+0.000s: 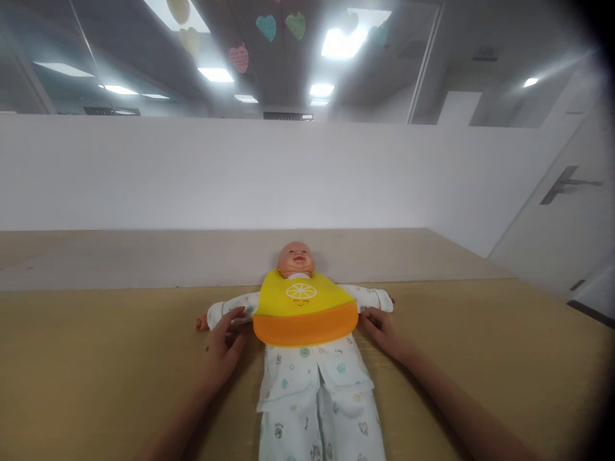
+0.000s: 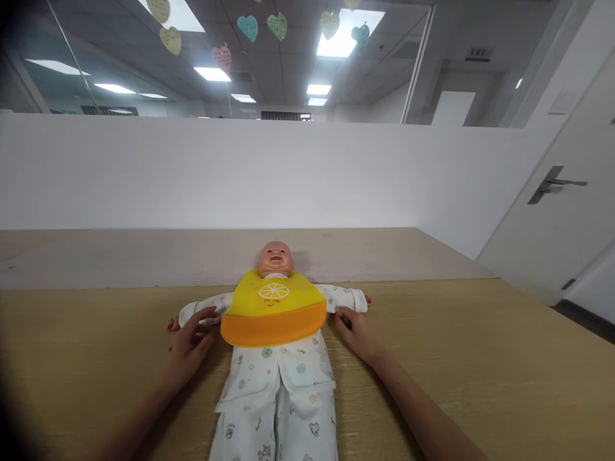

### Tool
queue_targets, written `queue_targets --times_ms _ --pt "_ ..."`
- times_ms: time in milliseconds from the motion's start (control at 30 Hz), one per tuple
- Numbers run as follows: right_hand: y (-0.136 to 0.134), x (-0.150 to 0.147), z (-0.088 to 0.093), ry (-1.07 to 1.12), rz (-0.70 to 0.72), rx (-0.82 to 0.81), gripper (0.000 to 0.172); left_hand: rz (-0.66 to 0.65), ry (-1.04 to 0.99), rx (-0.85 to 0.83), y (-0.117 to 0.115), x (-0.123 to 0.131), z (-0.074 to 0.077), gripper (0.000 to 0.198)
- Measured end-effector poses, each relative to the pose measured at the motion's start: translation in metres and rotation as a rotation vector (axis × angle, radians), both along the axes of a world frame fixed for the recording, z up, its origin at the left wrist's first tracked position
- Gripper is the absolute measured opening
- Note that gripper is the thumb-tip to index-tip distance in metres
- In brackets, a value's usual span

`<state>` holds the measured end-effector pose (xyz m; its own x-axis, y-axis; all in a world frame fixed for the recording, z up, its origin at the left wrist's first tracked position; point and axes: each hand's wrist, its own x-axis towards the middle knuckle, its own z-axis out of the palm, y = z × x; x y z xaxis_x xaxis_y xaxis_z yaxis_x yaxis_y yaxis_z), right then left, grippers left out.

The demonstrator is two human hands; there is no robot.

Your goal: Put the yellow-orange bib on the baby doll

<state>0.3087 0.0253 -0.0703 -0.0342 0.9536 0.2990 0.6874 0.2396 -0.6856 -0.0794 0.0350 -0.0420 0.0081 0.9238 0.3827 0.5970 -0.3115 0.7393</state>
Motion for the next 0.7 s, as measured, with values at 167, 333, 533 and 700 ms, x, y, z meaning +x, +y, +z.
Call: queue_targets --times_ms 167,333,533,700 --pt "0.0014 -0.0007 0.0002 0.012 0.023 -0.012 0.027 -0.002 -0.024 0.015 0.0002 0.0009 -0.0015 0.041" --pt "0.0009 0.0000 -0.0003 -0.019 0.007 -0.008 0.026 -0.007 -0.023 0.038 -0.0007 0.0008 -0.0021 0.038" --pt "0.0008 0.0003 -0.0002 -0.006 0.016 0.006 0.028 -0.022 -0.016 0.047 0.0017 -0.0041 -0.0042 0.034" --pt "0.0000 -0.0008 0.0015 -0.014 0.017 0.000 0.028 -0.046 -0.039 0.023 0.0027 -0.0068 -0.0056 0.035"
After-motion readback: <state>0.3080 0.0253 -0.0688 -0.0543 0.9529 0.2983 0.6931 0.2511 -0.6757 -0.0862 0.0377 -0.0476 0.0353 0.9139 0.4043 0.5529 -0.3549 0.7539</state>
